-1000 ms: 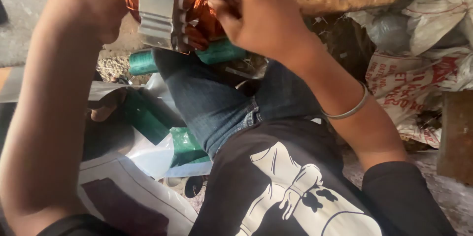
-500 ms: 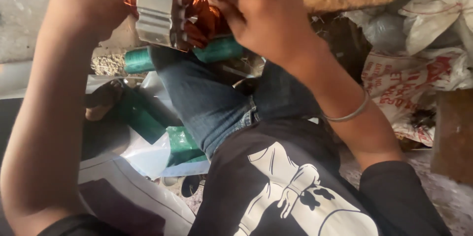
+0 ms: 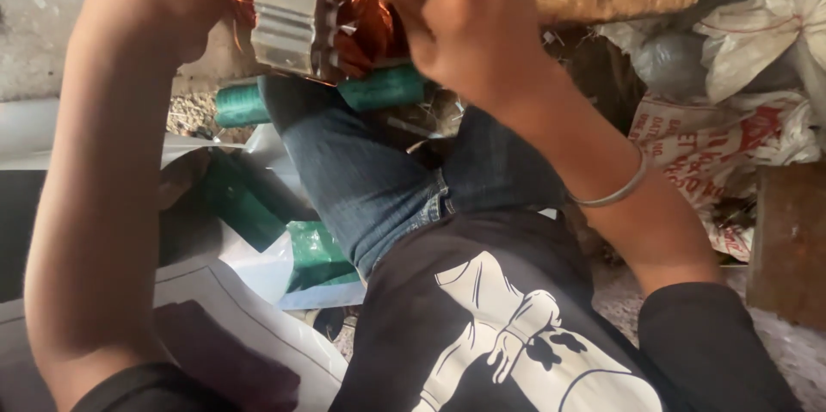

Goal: The recorder is manually winding copper coils into the slots of an electric motor stator and inserting insulation paper strips.

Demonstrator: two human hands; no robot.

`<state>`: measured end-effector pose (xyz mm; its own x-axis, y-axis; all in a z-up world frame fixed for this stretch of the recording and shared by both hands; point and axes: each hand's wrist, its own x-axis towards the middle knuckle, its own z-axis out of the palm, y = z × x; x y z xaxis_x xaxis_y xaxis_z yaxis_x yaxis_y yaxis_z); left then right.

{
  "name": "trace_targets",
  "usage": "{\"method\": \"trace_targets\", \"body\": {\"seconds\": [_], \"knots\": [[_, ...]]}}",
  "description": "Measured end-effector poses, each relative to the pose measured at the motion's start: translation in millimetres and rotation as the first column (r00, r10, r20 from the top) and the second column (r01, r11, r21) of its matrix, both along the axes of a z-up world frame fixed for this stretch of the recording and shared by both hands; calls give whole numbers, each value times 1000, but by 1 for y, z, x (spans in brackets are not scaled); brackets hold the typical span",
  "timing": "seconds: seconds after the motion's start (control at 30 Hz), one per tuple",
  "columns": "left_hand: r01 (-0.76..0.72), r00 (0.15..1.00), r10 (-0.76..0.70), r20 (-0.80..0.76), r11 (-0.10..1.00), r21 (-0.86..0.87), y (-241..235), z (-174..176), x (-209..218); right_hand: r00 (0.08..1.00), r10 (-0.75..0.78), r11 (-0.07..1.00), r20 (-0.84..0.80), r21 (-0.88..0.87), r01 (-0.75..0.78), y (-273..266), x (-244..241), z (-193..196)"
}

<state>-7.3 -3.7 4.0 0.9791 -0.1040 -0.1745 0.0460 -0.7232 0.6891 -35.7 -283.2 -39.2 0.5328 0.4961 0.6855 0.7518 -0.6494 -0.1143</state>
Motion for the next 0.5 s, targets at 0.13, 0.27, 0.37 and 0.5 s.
{"method": "trace_targets", "body": {"seconds": [0.13,0.27,0.37,0.5], "knots": [[16,1000,-16,-2,998,-61,4,-4,8,995,3,992,-104,122,10,4,-26,6],[-24,998,16,-68,993,-116,-8,15,6,948,-83,934,-309,306,181,11,-39,6],[-60,993,38,-113,978,-199,-18,18,-1,928,-122,928,-352,290,232,14,-26,5],[-10,999,-11,-48,909,-417,-17,13,0,937,-96,951,-337,248,187,15,-13,8]]}}
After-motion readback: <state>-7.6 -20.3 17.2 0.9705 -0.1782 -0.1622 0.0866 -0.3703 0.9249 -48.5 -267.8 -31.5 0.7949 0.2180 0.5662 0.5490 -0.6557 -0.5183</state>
